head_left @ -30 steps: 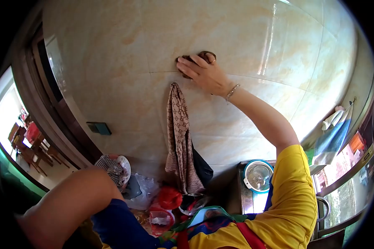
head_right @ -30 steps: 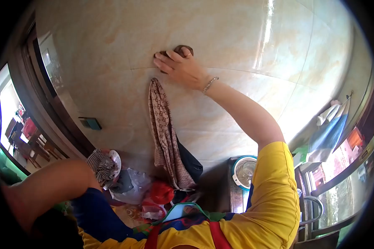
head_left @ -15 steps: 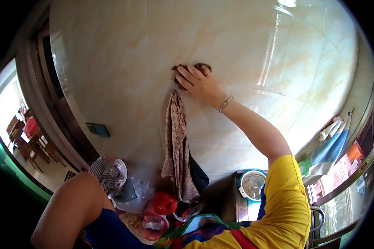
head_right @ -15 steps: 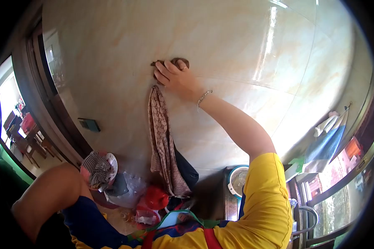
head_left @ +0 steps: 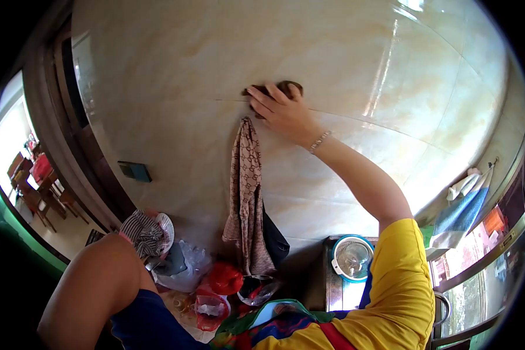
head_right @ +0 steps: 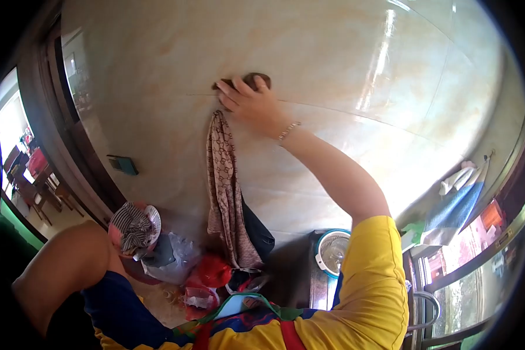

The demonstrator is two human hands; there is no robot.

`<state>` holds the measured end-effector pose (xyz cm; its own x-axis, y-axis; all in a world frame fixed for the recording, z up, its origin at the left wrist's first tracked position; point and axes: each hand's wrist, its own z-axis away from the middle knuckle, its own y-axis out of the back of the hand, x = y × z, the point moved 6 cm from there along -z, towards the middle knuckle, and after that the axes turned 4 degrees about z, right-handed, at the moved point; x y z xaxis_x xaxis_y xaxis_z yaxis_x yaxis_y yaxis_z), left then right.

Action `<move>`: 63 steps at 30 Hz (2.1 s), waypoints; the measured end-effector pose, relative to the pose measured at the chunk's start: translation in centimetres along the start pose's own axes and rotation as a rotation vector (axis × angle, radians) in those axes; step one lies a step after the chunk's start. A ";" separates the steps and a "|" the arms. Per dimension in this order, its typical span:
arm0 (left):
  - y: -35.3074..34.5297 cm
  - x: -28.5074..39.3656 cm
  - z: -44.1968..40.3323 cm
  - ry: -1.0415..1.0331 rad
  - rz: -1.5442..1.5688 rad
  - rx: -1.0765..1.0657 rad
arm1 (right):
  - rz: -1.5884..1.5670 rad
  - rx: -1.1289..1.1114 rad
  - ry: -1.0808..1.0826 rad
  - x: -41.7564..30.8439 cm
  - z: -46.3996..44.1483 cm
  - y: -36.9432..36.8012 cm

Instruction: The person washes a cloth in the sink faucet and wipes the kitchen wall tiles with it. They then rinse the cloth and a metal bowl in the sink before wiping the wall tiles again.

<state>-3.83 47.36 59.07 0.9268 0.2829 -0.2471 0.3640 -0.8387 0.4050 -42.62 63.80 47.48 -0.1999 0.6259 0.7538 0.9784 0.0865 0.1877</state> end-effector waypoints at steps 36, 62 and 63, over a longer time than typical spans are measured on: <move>-12.2 -15.0 19.1 0.784 0.079 0.406 | 0.180 0.299 -0.724 14.5 22.1 7.5; -46.8 -13.2 13.6 0.271 0.184 -0.371 | 0.322 0.252 -1.287 15.3 44.8 11.1; -47.4 -13.3 13.7 0.244 0.146 -0.385 | 0.317 0.291 -1.377 15.9 48.1 11.4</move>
<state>-34.71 76.93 31.10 0.9485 0.3150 0.0322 0.1935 -0.6572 0.7284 -32.12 112.01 31.34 0.0679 0.8701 -0.4882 0.9806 -0.1485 -0.1282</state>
